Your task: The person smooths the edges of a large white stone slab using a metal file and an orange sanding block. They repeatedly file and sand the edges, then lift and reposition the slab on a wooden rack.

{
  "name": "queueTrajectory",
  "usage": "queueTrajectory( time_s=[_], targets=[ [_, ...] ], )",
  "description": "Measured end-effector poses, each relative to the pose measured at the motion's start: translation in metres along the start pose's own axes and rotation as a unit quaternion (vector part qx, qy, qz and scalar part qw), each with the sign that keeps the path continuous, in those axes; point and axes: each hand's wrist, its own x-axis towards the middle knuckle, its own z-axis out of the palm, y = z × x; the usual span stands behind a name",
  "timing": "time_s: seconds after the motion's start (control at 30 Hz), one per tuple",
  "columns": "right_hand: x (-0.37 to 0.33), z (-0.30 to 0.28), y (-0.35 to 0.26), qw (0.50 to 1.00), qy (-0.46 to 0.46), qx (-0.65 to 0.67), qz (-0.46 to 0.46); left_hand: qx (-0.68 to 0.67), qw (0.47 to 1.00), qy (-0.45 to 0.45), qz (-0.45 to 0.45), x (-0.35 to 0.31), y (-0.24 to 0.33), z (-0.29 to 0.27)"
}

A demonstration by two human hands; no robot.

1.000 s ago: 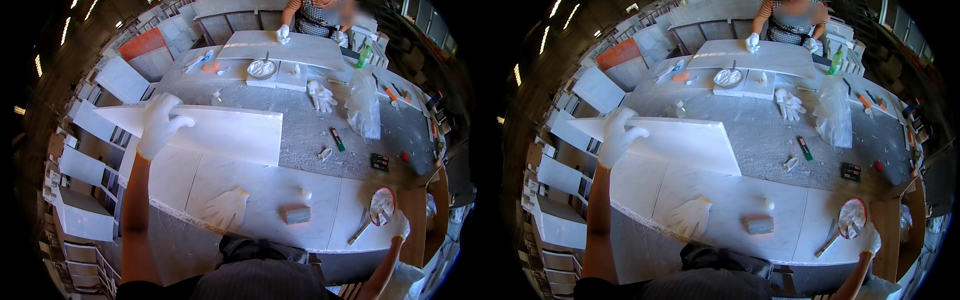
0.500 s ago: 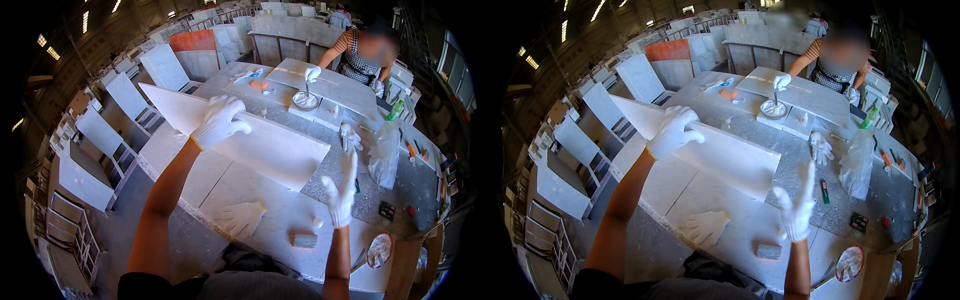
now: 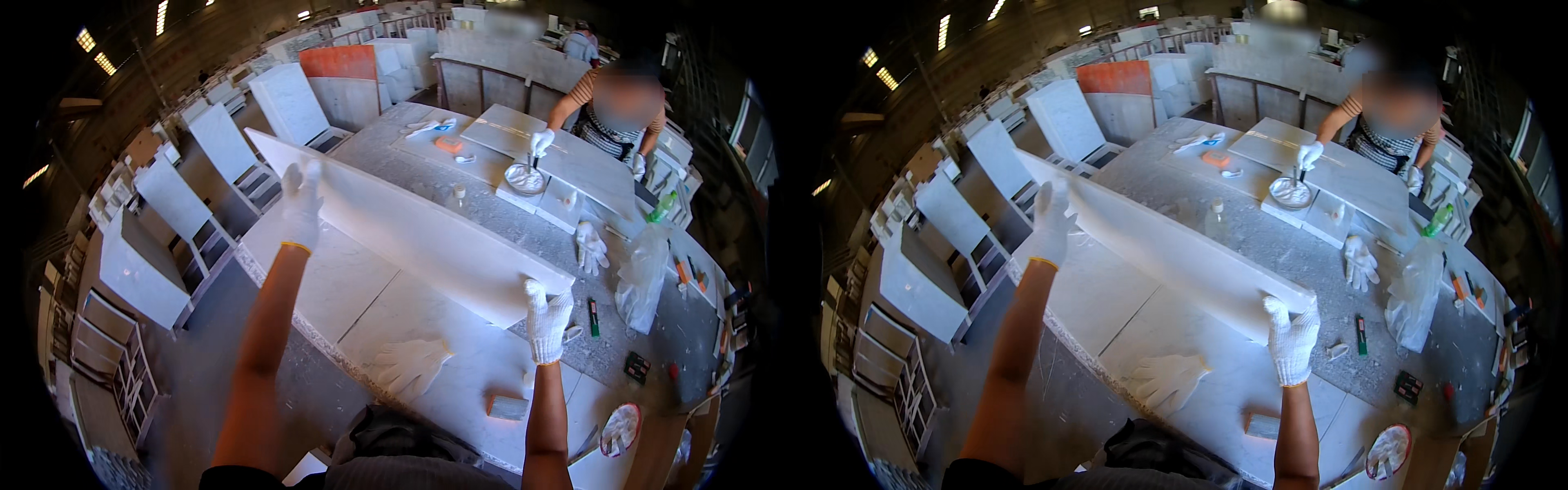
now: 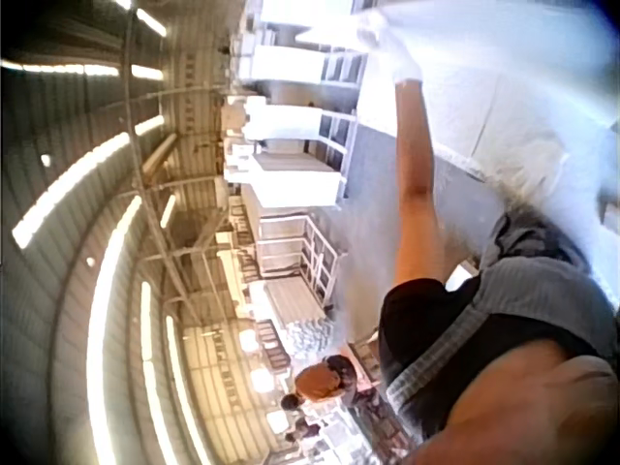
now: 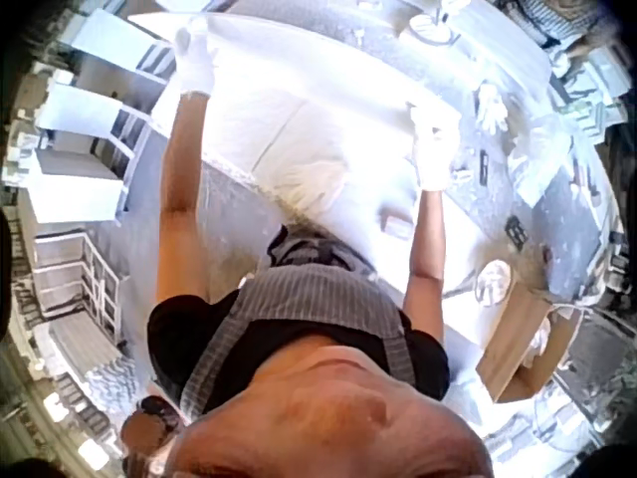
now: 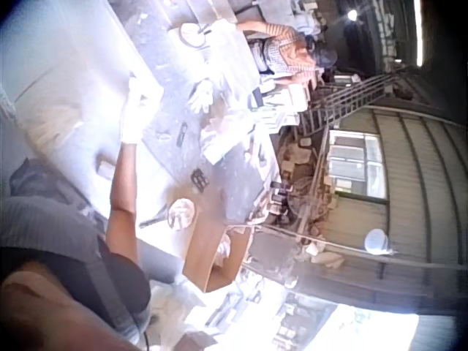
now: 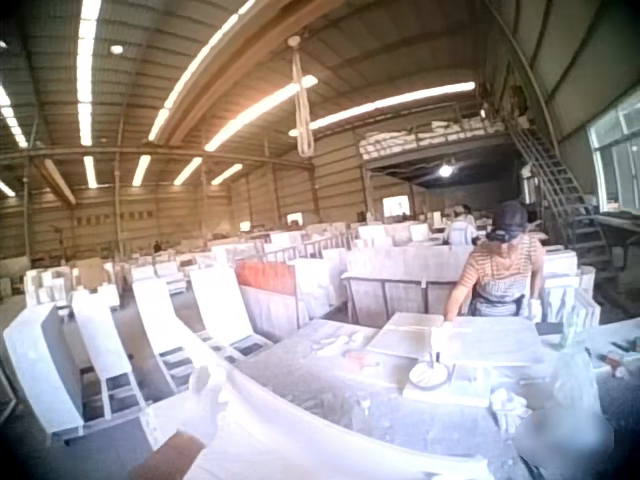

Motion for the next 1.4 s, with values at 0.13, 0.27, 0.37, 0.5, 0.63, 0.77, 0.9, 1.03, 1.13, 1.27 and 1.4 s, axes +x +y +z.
queueTrajectory(
  time_s=[0.13, 0.27, 0.37, 0.5, 0.63, 0.77, 0.9, 1.03, 1.13, 1.27, 1.4],
  targets=[
    [-0.014, -0.003, -0.007, 0.999, -0.002, -0.037, -0.004, -0.166, 0.964, -0.079, -0.192, 0.042, -0.001, -0.023],
    [-0.035, 0.002, -0.018, 0.997, 0.035, -0.052, -0.044, -0.162, 0.953, -0.097, -0.237, 0.064, -0.001, -0.029],
    [-0.058, 0.0, -0.013, 0.995, 0.064, -0.067, -0.039, -0.113, 0.95, -0.192, -0.216, 0.062, -0.015, -0.052],
    [-0.104, 0.018, -0.023, 0.993, 0.117, -0.031, -0.012, -0.222, 0.866, -0.297, -0.336, 0.075, -0.027, -0.103],
    [-0.161, 0.042, 0.002, 0.962, 0.224, -0.145, -0.063, -0.127, 0.933, -0.228, -0.249, 0.065, -0.038, -0.162],
    [-0.268, 0.044, 0.025, 0.949, 0.196, -0.217, 0.121, -0.195, 0.916, -0.115, -0.332, -0.004, -0.031, -0.187],
    [-0.347, 0.108, 0.037, 0.959, 0.156, -0.164, 0.168, -0.265, 0.871, -0.116, -0.398, -0.051, -0.038, -0.219],
    [-0.357, 0.153, -0.012, 0.878, -0.091, -0.462, 0.084, -0.237, 0.854, -0.076, -0.456, -0.061, -0.116, -0.296],
    [-0.367, 0.16, -0.026, 0.922, -0.032, -0.369, 0.11, -0.266, 0.801, -0.036, -0.536, -0.081, -0.135, -0.295],
    [-0.395, 0.161, -0.002, 0.906, -0.03, -0.402, 0.131, -0.251, 0.784, -0.067, -0.563, -0.091, -0.184, -0.318],
    [-0.426, 0.164, 0.036, 0.905, 0.013, -0.334, 0.265, -0.264, 0.773, -0.095, -0.568, -0.095, -0.223, -0.328]
  ],
)
